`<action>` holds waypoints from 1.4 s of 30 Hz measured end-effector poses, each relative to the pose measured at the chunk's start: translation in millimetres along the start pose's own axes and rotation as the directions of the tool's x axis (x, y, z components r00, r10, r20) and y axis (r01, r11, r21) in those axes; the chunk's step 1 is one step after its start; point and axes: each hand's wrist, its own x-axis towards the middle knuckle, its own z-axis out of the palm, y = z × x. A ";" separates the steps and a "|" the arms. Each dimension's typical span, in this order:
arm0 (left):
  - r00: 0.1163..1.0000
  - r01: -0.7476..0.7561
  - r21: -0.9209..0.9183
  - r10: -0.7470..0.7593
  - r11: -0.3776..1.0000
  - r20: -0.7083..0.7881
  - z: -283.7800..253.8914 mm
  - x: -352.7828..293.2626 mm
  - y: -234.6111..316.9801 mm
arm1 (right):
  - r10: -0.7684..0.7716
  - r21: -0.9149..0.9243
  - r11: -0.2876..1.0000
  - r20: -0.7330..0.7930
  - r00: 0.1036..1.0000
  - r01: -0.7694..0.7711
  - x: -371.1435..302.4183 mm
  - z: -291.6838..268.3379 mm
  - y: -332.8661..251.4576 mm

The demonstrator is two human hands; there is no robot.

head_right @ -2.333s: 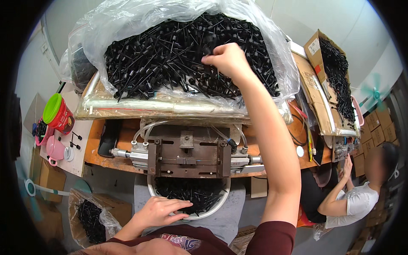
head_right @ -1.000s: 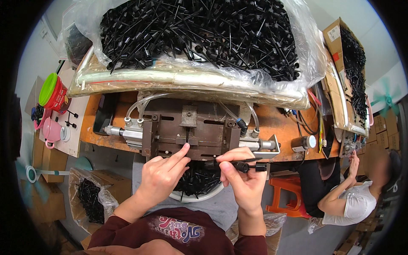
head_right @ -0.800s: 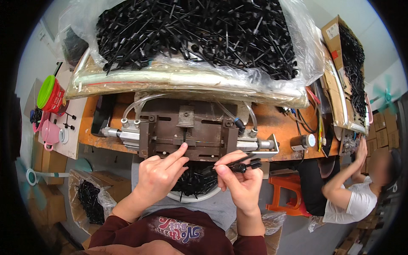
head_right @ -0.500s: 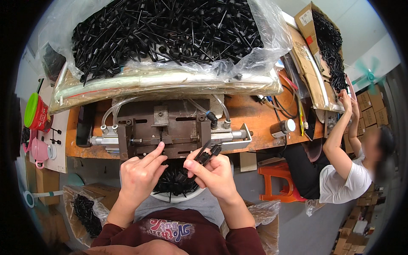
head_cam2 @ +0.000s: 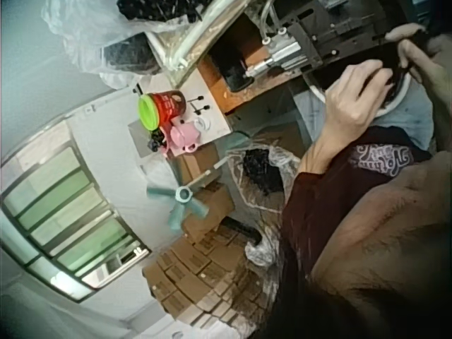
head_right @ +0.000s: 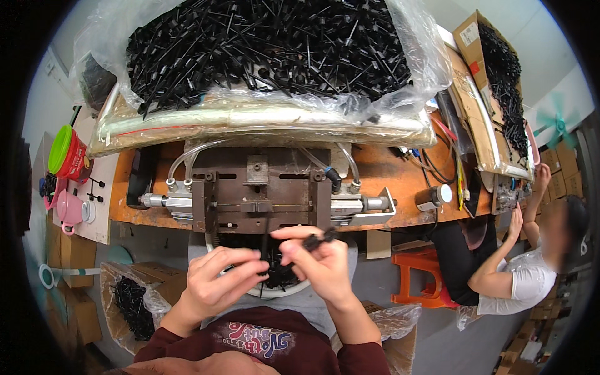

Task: Assembling small black plastic components using a pneumatic clamping tool.

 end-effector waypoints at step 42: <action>0.977 0.026 0.299 -0.087 0.954 0.193 13.7 -9.6 6.2 | -0.887 -0.683 0.237 0.138 0.441 0.691 -7.2 -10.3 28.2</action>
